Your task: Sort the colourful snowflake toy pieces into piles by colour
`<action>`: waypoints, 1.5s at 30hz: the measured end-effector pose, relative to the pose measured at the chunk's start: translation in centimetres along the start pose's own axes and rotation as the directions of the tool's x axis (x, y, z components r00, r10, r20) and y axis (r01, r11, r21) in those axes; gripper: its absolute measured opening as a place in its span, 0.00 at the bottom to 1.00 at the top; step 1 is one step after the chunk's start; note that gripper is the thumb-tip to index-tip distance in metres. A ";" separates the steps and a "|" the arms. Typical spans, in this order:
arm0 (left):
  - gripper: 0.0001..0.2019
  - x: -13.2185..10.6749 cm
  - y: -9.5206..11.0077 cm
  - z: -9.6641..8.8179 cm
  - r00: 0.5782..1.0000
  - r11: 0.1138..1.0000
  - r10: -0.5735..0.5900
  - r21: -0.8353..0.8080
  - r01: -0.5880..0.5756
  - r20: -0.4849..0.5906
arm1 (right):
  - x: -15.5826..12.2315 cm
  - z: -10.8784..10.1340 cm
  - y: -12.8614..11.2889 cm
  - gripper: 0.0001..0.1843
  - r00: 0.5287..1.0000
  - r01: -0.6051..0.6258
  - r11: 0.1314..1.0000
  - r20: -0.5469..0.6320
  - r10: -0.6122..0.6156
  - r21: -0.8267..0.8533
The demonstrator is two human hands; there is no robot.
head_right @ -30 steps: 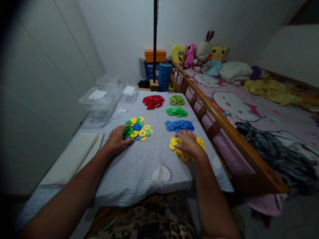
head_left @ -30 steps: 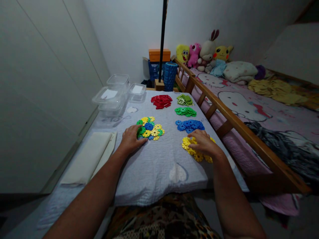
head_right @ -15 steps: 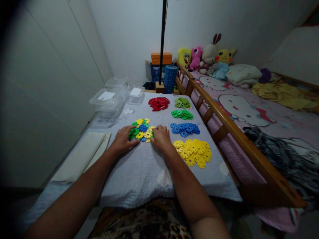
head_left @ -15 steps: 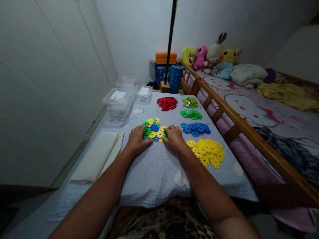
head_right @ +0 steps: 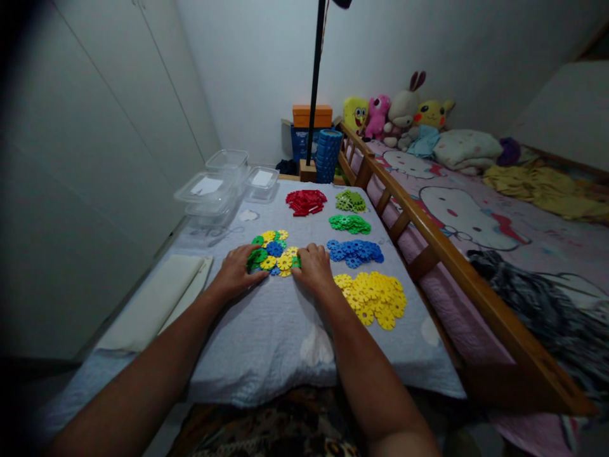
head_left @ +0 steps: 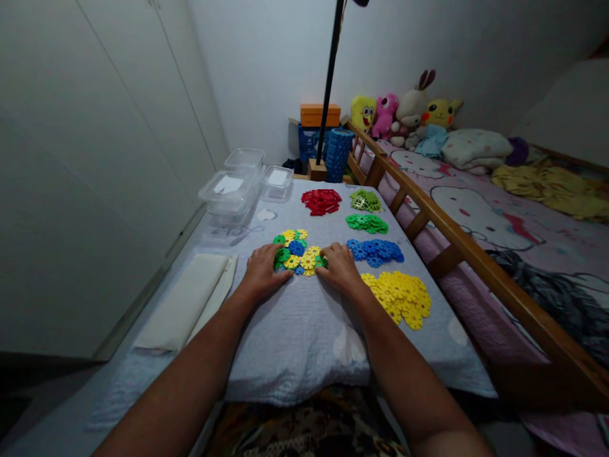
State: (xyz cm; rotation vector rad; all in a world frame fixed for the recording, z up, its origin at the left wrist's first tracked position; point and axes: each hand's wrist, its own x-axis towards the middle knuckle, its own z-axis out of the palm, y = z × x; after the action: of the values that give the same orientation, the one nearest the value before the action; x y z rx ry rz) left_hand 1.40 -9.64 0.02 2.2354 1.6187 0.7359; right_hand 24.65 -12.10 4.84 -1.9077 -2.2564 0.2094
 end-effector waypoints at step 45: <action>0.33 0.0 1.1 -1.0 0.997 0.999 -0.034 0.002 0.034 0.063 | 12.2 -3.3 15.7 0.19 0.908 -0.342 0.939 -0.273 0.318 -0.042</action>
State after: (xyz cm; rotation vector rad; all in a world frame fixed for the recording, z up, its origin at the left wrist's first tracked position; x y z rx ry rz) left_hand 1.72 -10.11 1.44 2.2028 1.6235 0.6489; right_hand 38.52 2.58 5.13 -2.2084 -1.7932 -0.0997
